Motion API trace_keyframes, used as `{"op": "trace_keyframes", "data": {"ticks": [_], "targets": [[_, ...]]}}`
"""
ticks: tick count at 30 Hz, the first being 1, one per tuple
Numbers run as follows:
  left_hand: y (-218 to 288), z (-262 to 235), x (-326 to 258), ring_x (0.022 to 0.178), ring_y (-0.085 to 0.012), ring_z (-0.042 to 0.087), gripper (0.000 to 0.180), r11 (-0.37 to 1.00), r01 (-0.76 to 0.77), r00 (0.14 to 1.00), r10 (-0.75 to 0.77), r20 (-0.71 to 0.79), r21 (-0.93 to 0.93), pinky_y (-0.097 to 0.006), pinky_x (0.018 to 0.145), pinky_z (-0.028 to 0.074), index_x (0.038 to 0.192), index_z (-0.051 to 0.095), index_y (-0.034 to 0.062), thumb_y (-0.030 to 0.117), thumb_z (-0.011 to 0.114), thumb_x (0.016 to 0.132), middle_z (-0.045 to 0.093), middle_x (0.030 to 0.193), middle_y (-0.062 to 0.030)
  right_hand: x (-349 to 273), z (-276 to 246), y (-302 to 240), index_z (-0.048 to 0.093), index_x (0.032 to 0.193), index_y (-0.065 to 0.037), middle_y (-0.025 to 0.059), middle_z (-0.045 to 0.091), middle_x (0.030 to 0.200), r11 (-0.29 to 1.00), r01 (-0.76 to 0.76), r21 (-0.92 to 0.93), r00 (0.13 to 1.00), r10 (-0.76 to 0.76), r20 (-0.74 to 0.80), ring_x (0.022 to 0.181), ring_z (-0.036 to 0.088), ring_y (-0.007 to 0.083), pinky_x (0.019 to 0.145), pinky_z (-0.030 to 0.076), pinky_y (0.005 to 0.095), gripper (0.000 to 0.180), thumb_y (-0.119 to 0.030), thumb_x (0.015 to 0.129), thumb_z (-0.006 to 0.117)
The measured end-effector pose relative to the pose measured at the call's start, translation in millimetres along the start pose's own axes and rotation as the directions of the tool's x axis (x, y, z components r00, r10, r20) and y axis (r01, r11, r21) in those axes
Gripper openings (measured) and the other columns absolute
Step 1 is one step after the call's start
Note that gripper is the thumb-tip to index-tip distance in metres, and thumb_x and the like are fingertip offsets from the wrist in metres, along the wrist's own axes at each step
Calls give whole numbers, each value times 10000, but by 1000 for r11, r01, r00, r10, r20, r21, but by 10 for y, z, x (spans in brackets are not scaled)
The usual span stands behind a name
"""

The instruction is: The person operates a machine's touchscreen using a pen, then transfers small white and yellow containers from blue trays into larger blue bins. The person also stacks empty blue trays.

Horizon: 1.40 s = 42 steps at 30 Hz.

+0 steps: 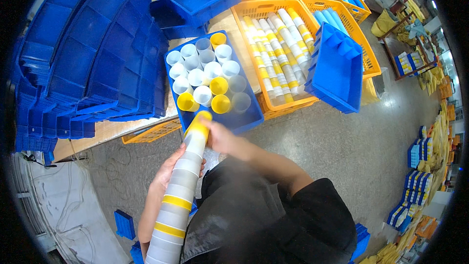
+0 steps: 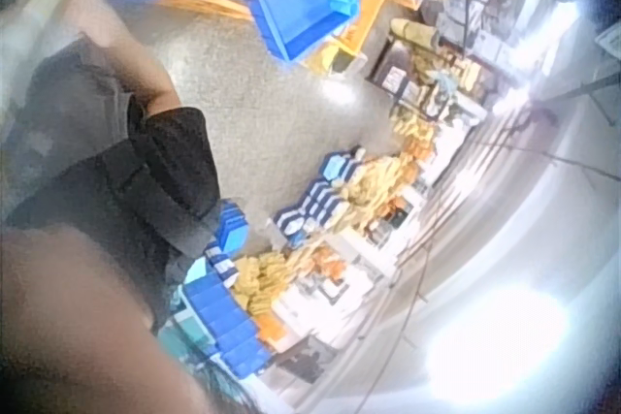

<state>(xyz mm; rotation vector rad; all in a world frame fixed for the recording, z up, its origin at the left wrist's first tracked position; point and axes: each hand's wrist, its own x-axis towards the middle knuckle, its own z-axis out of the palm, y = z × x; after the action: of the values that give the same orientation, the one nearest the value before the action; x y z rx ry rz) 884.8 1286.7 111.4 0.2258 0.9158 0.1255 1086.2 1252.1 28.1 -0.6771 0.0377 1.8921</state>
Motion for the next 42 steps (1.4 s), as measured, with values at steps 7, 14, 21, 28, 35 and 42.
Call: {"op": "trace_keyframes", "data": {"ticks": [7,14,21,28,35,42], "targets": [[-199,-84,-333,942,-318,717,603,993,-116,990,116,74,-13,-435,790,624,1408,487,-53,411,551,1027,681,1141,-248,-258,346,-110,592,1314,-63,105,673,1246,958,27,-286,992,-60,-107,1145,642,240,1039,483,420,395,-364,1102,449],[-160,-27,-617,931,-316,711,745,912,-395,903,408,135,-114,-379,767,624,1418,464,-97,535,475,1024,665,1133,-308,-25,2,-374,392,1478,2,215,604,1335,973,-73,-218,995,87,56,1094,694,355,920,573,563,647,-487,1064,486],[-175,0,-498,941,-294,727,588,959,-264,964,265,-4,-99,-396,817,623,1407,504,-34,396,592,1015,693,1149,-230,-337,60,9,469,1428,-22,190,502,1468,317,217,-923,934,-342,102,1325,540,324,1038,481,489,540,-339,1013,609],[-301,-66,-371,978,-348,719,695,1000,-9,972,16,236,-29,-458,829,616,1422,450,-103,471,502,1035,653,1210,-283,-696,39,-241,585,1284,-51,155,590,1351,-681,58,-730,581,-572,579,1247,596,272,1043,439,472,494,-102,815,734],[-159,69,184,895,-293,724,649,999,-18,995,14,96,43,-403,711,643,1486,364,-61,387,538,1050,635,1226,-289,-660,-576,-348,544,1364,-68,178,565,1370,-489,-189,-852,470,-806,359,1323,525,334,1130,373,505,618,-133,796,779],[-74,132,287,920,-320,726,662,997,71,979,-70,191,5,-418,742,652,1472,381,-55,429,534,1048,634,1219,-306,-833,-183,-230,495,1447,-92,146,527,1452,-688,-77,-721,543,-635,549,1387,467,334,1126,362,514,720,-103,775,754]]}}
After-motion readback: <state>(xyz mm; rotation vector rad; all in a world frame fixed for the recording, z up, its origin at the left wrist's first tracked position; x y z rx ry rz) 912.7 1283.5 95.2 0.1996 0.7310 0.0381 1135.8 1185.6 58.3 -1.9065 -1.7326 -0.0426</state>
